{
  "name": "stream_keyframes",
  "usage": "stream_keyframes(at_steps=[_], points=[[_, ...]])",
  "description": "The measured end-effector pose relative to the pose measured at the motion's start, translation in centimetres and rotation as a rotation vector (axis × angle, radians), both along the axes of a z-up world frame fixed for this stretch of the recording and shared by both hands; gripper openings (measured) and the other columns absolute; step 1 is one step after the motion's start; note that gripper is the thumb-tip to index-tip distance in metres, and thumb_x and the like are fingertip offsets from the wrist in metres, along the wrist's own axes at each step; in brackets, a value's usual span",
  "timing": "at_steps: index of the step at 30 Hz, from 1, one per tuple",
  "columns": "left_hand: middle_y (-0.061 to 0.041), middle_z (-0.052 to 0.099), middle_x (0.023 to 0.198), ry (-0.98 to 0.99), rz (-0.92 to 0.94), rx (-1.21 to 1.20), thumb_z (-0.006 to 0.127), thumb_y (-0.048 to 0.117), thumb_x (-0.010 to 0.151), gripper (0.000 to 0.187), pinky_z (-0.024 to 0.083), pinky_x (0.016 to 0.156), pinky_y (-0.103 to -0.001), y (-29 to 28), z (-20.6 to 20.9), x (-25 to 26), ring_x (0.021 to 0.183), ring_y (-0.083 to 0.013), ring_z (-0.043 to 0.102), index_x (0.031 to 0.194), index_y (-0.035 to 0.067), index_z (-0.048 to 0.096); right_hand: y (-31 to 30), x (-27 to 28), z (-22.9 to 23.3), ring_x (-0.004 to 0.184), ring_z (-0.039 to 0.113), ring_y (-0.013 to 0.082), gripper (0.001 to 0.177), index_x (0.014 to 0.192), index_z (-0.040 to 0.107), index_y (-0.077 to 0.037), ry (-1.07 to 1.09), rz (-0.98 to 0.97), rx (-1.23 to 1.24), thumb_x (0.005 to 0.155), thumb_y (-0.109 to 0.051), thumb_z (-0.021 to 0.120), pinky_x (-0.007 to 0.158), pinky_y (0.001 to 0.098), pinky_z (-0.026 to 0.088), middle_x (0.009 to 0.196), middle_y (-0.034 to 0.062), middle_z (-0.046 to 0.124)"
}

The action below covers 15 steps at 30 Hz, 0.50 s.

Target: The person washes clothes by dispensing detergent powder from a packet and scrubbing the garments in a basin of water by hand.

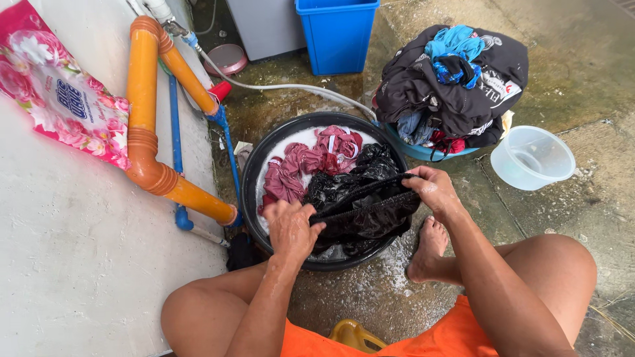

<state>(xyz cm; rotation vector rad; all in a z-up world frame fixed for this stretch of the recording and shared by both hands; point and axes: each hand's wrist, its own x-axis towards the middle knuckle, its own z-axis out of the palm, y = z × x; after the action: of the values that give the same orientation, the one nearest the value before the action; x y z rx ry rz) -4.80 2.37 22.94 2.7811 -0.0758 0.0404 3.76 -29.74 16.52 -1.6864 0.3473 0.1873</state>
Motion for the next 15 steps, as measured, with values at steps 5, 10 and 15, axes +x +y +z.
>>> stream_keyframes(at_steps=[5, 10, 15], points=[[-0.010, 0.061, 0.117, -0.050, 0.125, -0.192, 0.091, 0.030, 0.065, 0.032, 0.020, 0.118, -0.052, 0.5, -2.3, 0.1, 0.126, -0.0286, 0.045, 0.085, 0.012, 0.075, 1.3, -0.6, 0.4, 0.081, 0.064, 0.0172, 0.028, 0.099, 0.073, -0.005, -0.020, 0.131, -0.215, 0.081, -0.025, 0.081, 0.078, 0.0322, 0.051, 0.089, 0.0064, 0.073], [-0.011, 0.067, 0.126, -0.035, 0.008, -0.551, 0.080, 0.012, 0.069, 0.032, 0.051, 0.100, -0.038, 1.2, -7.9, 2.2, 0.115, -0.0291, 0.066, 0.094, 0.002, 0.063, 3.1, 0.7, -3.5, 0.098, 0.063, 0.0332, 0.032, 0.100, 0.068, -0.006, -0.420, 0.226, -0.717, 0.084, -0.031, 0.081, 0.087, 0.0421, 0.050, 0.104, 0.0171, 0.062], [-0.010, 0.068, 0.123, 0.083, -0.005, -0.478, 0.075, 0.009, 0.071, 0.058, 0.051, 0.098, -0.041, -0.5, -15.1, 4.0, 0.115, -0.0342, 0.065, 0.128, 0.013, 0.061, 6.2, 0.7, -10.9, 0.112, 0.064, 0.0348, 0.026, 0.113, 0.061, -0.013, -0.242, 0.469, -0.705, 0.092, -0.026, 0.069, 0.096, 0.0437, 0.052, 0.120, 0.0136, 0.063]])
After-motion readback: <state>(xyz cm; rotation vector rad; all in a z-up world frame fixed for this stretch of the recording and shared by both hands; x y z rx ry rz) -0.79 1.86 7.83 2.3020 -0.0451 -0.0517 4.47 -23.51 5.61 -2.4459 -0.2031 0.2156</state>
